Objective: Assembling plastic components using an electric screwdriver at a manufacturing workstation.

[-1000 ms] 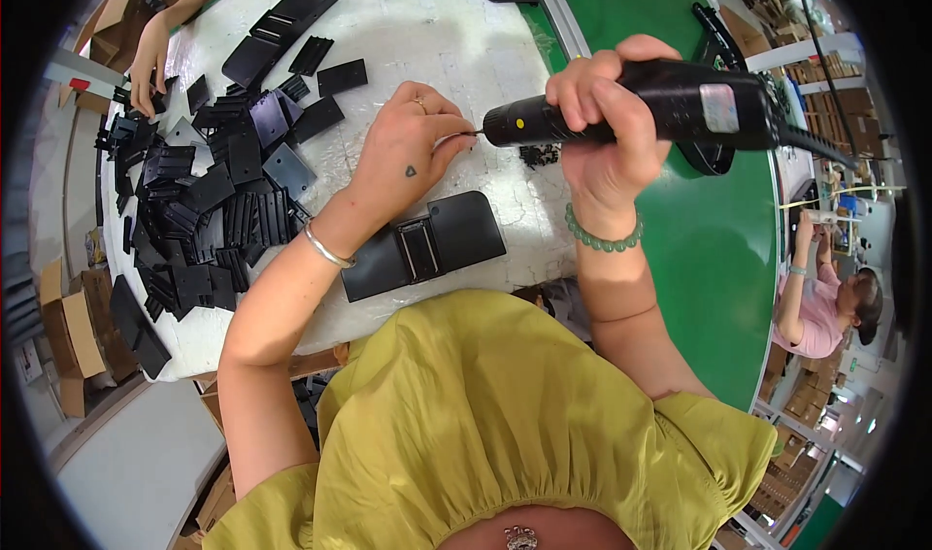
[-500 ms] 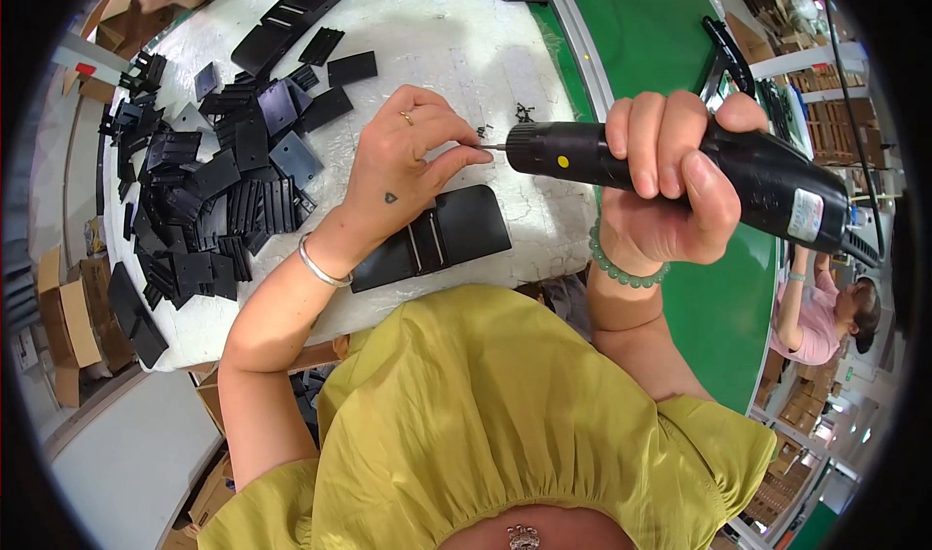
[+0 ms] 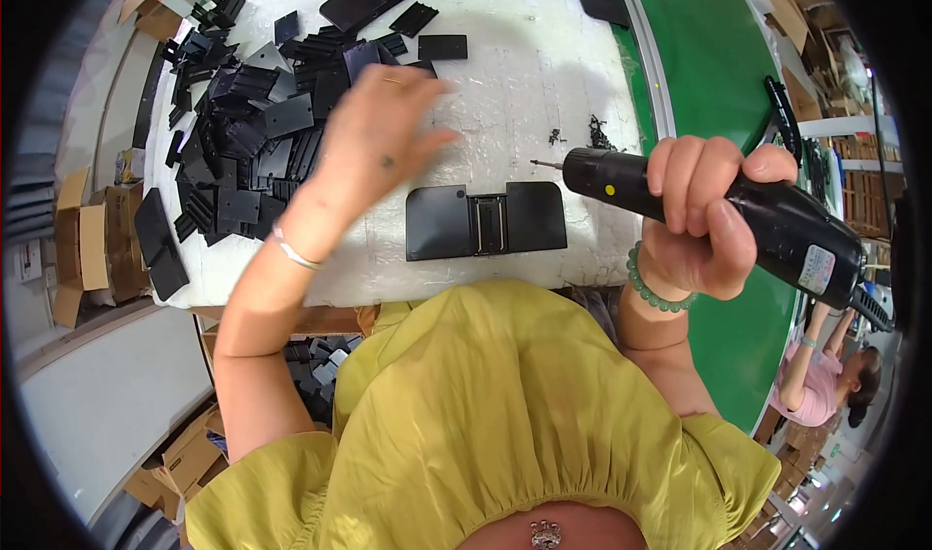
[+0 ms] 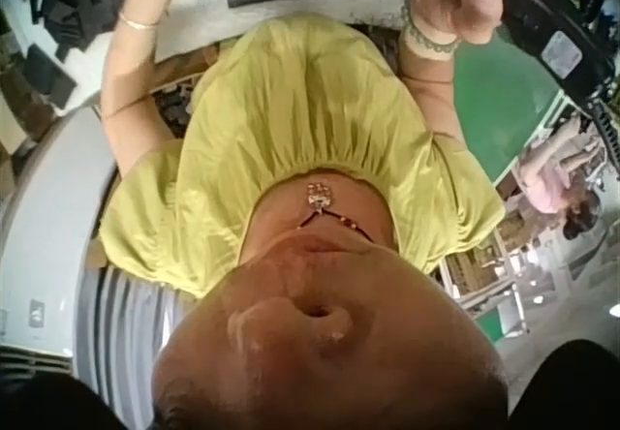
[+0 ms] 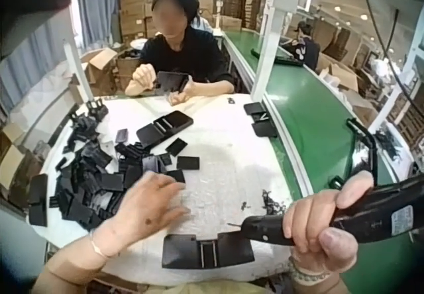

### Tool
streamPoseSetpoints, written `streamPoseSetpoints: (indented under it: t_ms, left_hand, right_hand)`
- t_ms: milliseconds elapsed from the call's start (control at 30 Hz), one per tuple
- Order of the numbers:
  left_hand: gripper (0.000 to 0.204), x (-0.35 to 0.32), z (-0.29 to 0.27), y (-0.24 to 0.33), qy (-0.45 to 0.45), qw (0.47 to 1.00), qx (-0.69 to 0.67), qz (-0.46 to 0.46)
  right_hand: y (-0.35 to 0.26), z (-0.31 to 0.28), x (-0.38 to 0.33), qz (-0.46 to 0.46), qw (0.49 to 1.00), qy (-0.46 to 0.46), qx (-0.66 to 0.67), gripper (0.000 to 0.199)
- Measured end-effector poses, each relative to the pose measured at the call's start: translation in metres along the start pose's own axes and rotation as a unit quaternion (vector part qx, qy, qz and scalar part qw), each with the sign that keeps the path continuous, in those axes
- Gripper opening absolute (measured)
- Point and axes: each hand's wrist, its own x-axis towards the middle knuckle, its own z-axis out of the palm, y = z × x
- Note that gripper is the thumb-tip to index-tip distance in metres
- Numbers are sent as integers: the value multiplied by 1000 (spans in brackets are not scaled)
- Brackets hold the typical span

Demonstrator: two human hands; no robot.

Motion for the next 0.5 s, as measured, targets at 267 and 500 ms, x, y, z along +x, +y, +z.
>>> streamPoseSetpoints:
  t_ms: [267, 500]
  left_hand:
    - [35, -16, -10, -32, 2, 992, 89, -84]
    - [28, -11, -15, 32, -149, 895, -380, -179]
  right_hand:
    - [-5, 0, 1, 11, 1000, 14, 22, 42]
    - [-20, 4, -5, 47, 999, -4, 5, 38]
